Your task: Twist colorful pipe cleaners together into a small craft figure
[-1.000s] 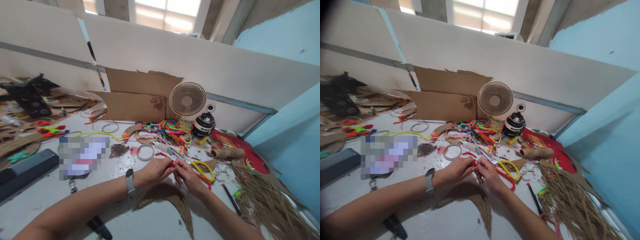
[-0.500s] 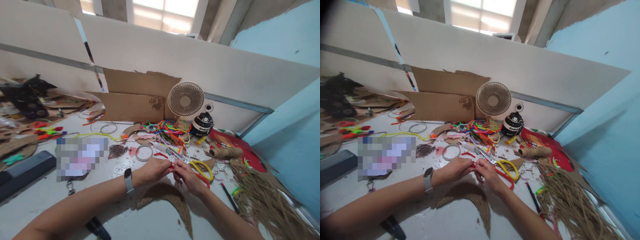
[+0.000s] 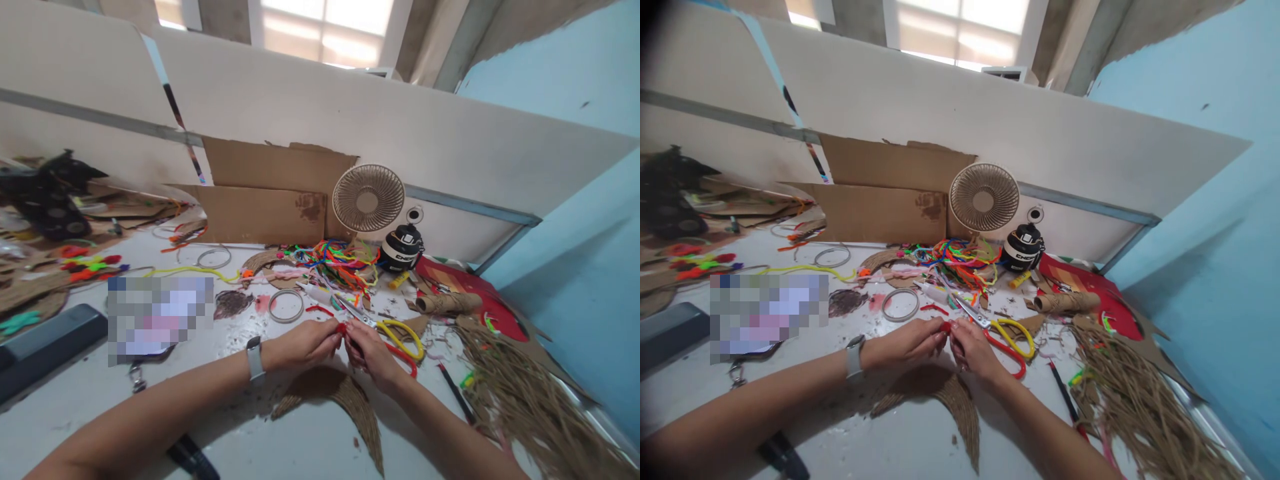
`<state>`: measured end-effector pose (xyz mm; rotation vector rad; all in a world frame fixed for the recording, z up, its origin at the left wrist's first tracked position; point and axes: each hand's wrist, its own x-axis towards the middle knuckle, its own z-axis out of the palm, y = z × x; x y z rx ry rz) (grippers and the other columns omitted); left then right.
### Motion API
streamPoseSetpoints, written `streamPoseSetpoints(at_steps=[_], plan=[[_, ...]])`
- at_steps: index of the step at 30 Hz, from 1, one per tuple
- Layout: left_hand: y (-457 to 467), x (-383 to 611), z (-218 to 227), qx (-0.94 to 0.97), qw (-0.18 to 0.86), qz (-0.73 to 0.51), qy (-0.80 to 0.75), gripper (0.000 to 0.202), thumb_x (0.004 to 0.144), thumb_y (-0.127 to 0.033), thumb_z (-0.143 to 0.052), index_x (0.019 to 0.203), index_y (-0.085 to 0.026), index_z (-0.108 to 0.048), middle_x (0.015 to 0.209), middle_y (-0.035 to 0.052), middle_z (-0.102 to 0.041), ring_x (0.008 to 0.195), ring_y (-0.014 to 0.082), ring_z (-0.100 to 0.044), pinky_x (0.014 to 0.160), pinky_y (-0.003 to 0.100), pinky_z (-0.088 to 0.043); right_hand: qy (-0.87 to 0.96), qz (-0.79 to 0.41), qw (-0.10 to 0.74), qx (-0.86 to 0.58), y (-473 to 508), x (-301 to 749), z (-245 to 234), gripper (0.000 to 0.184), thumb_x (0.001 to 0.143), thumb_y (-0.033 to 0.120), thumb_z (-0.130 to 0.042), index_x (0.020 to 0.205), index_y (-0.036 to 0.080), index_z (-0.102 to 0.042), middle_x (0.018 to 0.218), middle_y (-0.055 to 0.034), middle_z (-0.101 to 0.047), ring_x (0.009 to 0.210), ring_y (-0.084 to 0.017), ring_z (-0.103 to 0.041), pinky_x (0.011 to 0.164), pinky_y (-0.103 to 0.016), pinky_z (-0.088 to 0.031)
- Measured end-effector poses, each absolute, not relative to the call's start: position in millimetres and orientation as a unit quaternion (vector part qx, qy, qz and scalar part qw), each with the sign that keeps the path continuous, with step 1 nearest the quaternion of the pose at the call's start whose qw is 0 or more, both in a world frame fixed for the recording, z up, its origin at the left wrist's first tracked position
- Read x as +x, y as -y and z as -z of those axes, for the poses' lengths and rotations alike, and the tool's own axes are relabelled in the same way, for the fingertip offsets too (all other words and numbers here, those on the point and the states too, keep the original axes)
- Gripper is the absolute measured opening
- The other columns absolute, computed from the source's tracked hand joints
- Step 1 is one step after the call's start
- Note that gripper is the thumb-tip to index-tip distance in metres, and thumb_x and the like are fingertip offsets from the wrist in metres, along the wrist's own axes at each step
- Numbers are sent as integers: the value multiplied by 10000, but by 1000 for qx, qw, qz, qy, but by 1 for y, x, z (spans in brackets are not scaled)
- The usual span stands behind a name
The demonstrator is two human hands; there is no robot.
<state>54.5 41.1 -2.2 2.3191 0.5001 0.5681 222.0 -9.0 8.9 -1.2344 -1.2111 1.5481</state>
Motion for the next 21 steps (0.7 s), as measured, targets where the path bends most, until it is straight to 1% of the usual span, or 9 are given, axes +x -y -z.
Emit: streamPoseSetpoints(at_steps=[3,5,8,11,14,17,19,21], plan=[[-38,56,-1,829,481,-217,-184,304,926,-356,-210,801,-175,-419,658,-3,-519,566,100,-488,549,198,-400,487,-595,400,-499,9,222,-7,318,818,469,-467,672,200,-382,475,91,-297,383,-56,-204,365,-191,-141],[-37,56,-3,804,526,-211,-179,307,922,-377,-222,779,-174,-402,626,-13,-499,538,93,-478,518,192,-397,504,-578,399,-501,10,223,-6,340,814,501,-464,679,198,-388,506,80,-311,412,-61,-232,375,-192,-163],[-38,57,-2,808,525,-207,-170,302,915,-386,-247,764,-171,-396,619,-14,-493,545,93,-470,522,193,-396,535,-551,393,-506,10,224,-5,353,817,518,-456,689,194,-397,556,65,-328,458,-71,-277,399,-196,-208],[-39,57,0,820,511,-202,-162,298,913,-385,-253,759,-171,-392,627,-12,-494,556,94,-464,535,197,-395,575,-526,368,-508,10,225,-4,355,849,517,-398,696,197,-399,563,60,-333,478,-83,-304,427,-208,-243],[-39,57,1,818,517,-194,-163,304,913,-387,-249,748,-172,-385,614,-16,-479,542,94,-451,527,201,-388,647,-448,349,-508,8,227,-4,373,874,509,-352,687,194,-421,586,42,-388,530,-101,-357,495,-228,-302],[-38,56,-2,810,530,-187,-164,316,914,-389,-233,732,-174,-378,594,-23,-457,528,93,-436,519,203,-379,698,-365,352,-506,8,228,-6,389,878,514,-337,694,191,-454,651,14,-451,617,-124,-414,589,-250,-349],[-38,55,-5,812,527,-188,-163,323,914,-388,-234,723,-173,-381,597,-21,-452,531,93,-431,521,204,-375,699,-366,351,-504,9,229,-7,389,880,514,-328,693,197,-454,646,12,-454,616,-129,-424,594,-253,-361],[-39,54,-8,817,520,-192,-158,324,913,-384,-239,723,-170,-390,612,-16,-457,547,95,-435,536,206,-377,690,-402,338,-497,10,230,-10,384,893,494,-310,676,202,-433,604,22,-436,567,-123,-416,557,-246,-362]])
